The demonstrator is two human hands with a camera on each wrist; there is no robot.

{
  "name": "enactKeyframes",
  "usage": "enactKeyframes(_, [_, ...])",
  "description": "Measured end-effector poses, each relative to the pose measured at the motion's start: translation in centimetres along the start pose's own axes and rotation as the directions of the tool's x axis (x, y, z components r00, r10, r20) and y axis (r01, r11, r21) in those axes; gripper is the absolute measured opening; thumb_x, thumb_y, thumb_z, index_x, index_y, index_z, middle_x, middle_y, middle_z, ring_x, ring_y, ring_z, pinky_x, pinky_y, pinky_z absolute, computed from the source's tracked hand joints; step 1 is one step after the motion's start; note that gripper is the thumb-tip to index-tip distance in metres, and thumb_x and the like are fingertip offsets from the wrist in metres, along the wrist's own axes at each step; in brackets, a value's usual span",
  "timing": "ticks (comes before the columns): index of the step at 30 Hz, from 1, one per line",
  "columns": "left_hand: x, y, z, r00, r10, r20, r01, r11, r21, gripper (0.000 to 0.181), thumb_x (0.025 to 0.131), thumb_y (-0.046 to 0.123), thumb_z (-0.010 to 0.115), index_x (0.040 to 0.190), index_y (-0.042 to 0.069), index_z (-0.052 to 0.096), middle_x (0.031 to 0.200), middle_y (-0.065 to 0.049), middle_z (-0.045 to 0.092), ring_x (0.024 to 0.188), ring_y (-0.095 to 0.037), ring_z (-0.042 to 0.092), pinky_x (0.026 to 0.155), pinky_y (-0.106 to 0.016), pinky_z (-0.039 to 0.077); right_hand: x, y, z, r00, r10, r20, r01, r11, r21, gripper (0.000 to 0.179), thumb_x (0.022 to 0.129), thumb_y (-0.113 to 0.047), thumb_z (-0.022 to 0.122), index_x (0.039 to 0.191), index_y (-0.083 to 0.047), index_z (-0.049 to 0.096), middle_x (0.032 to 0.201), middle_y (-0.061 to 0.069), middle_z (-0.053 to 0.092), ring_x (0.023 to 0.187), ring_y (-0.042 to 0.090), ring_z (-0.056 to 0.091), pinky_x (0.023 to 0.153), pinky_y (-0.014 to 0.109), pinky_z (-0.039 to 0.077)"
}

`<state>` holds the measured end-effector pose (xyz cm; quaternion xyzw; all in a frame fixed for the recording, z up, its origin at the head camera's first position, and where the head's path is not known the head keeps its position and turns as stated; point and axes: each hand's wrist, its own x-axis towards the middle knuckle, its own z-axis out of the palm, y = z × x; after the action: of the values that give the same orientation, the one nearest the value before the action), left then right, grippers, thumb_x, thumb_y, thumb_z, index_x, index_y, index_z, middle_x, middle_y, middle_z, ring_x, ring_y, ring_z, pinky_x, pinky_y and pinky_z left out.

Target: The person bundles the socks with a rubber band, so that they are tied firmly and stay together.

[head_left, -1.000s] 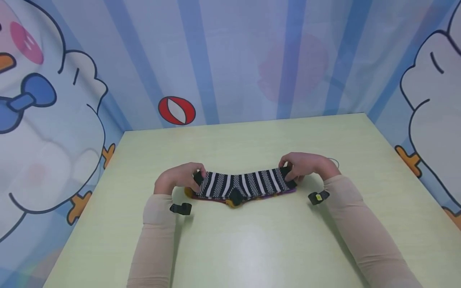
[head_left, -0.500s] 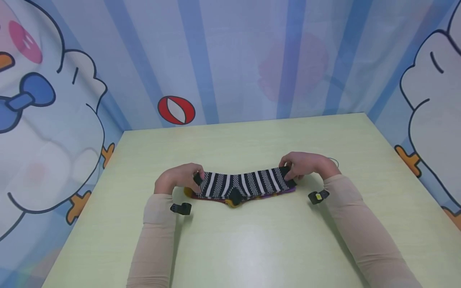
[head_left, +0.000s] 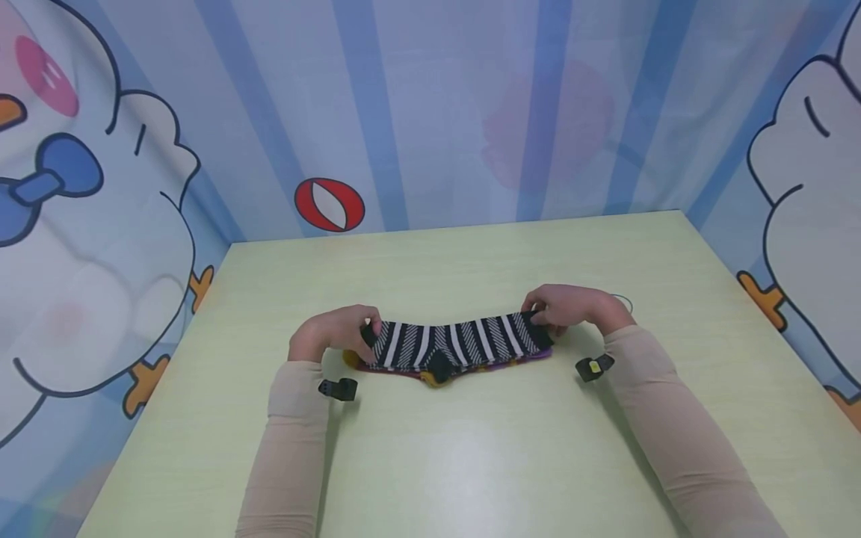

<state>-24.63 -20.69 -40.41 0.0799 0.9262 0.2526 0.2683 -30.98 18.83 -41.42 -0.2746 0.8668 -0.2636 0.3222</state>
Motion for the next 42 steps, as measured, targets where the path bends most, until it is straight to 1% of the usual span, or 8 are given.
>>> enactKeyframes(3, [0.0, -0.4, 0.0, 0.999, 0.032, 0.006, -0.032, 0.999, 0.022, 0.031, 0.081, 0.01, 0.082, 0.099, 0.012, 0.057, 0.106, -0.009, 0.058, 0.097, -0.025, 0.053, 0.078, -0.037, 0.042, 0.0, 0.0, 0.1, 1.0, 0.003, 0.001, -0.003, 1.0, 0.005, 0.03, 0.102, -0.003, 0.048, 0.13, 0.007, 0.054, 0.118, 0.024, 0.06, 0.074, 0.02, 0.063, 0.069, 0.036, 0.056])
enactKeyframes(7, [0.0, -0.9, -0.1, 0.997, 0.081, 0.005, -0.081, 0.995, 0.065, 0.015, 0.092, 0.019, 0.073, 0.098, 0.013, 0.06, 0.102, -0.006, 0.058, 0.096, -0.024, 0.051, 0.076, -0.036, 0.04, 0.1, 0.1, 0.1, 1.0, 0.001, 0.005, -0.002, 1.0, 0.008, 0.03, 0.102, -0.003, 0.048, 0.13, 0.007, 0.054, 0.116, 0.023, 0.06, 0.074, 0.021, 0.063, 0.069, 0.037, 0.056])
enactKeyframes(10, [0.0, -1.1, -0.2, 0.995, 0.097, -0.006, -0.096, 0.992, 0.077, 0.008, 0.096, 0.02, 0.068, 0.097, 0.014, 0.062, 0.102, -0.006, 0.058, 0.098, -0.025, 0.05, 0.077, -0.037, 0.04, 0.2, 0.2, 0.1, 1.0, 0.003, 0.005, -0.003, 1.0, 0.011, 0.03, 0.102, -0.003, 0.048, 0.129, 0.007, 0.054, 0.114, 0.022, 0.061, 0.075, 0.021, 0.063, 0.069, 0.037, 0.056])
enactKeyframes(16, [0.4, -0.9, -0.2, 0.998, 0.061, -0.027, -0.06, 0.997, 0.052, 0.012, 0.091, 0.015, 0.072, 0.095, 0.012, 0.061, 0.107, -0.008, 0.058, 0.103, -0.027, 0.05, 0.078, -0.038, 0.041, 0.1, 0.3, -0.2, 1.0, 0.019, -0.004, -0.019, 1.0, 0.02, 0.03, 0.102, -0.004, 0.049, 0.129, 0.007, 0.055, 0.108, 0.017, 0.063, 0.078, 0.022, 0.064, 0.071, 0.037, 0.056])
enactKeyframes(23, [0.4, -0.5, 0.1, 1.0, -0.002, -0.025, 0.004, 0.997, 0.075, 0.018, 0.085, 0.013, 0.073, 0.096, 0.013, 0.058, 0.105, -0.008, 0.056, 0.096, -0.026, 0.05, 0.072, -0.037, 0.039, 0.0, 0.3, -0.2, 1.0, 0.006, 0.0, -0.006, 1.0, 0.014, 0.029, 0.102, -0.005, 0.051, 0.128, 0.007, 0.055, 0.109, 0.018, 0.063, 0.078, 0.022, 0.063, 0.07, 0.037, 0.056])
enactKeyframes(33, [0.2, -0.2, 0.3, 1.0, -0.017, 0.003, 0.017, 0.991, 0.135, 0.026, 0.084, 0.015, 0.073, 0.103, 0.012, 0.056, 0.1, -0.007, 0.056, 0.087, -0.023, 0.051, 0.07, -0.036, 0.039, 0.2, 0.6, -0.2, 1.0, 0.015, 0.002, -0.015, 1.0, 0.004, 0.028, 0.102, -0.005, 0.052, 0.128, 0.005, 0.055, 0.102, 0.013, 0.063, 0.078, 0.02, 0.063, 0.071, 0.036, 0.056])
enactKeyframes(39, [0.1, -0.2, 0.2, 1.0, -0.025, 0.008, 0.023, 0.992, 0.124, 0.032, 0.079, 0.011, 0.076, 0.103, 0.012, 0.055, 0.104, -0.008, 0.057, 0.094, -0.025, 0.052, 0.074, -0.036, 0.041, 0.2, 0.7, -0.1, 1.0, 0.011, 0.005, -0.011, 1.0, 0.009, 0.028, 0.102, -0.005, 0.052, 0.128, 0.005, 0.055, 0.101, 0.013, 0.062, 0.077, 0.02, 0.062, 0.071, 0.036, 0.055])
enactKeyframes(42, [-0.1, -0.2, 0.2, 1.0, -0.022, 0.012, 0.021, 0.994, 0.104, 0.035, 0.077, 0.013, 0.077, 0.104, 0.013, 0.055, 0.108, -0.008, 0.057, 0.099, -0.026, 0.051, 0.076, -0.036, 0.041, 0.2, 0.7, -0.1, 1.0, 0.012, 0.004, -0.012, 1.0, 0.018, 0.029, 0.102, -0.004, 0.053, 0.129, 0.005, 0.054, 0.109, 0.017, 0.06, 0.077, 0.021, 0.062, 0.071, 0.036, 0.055])
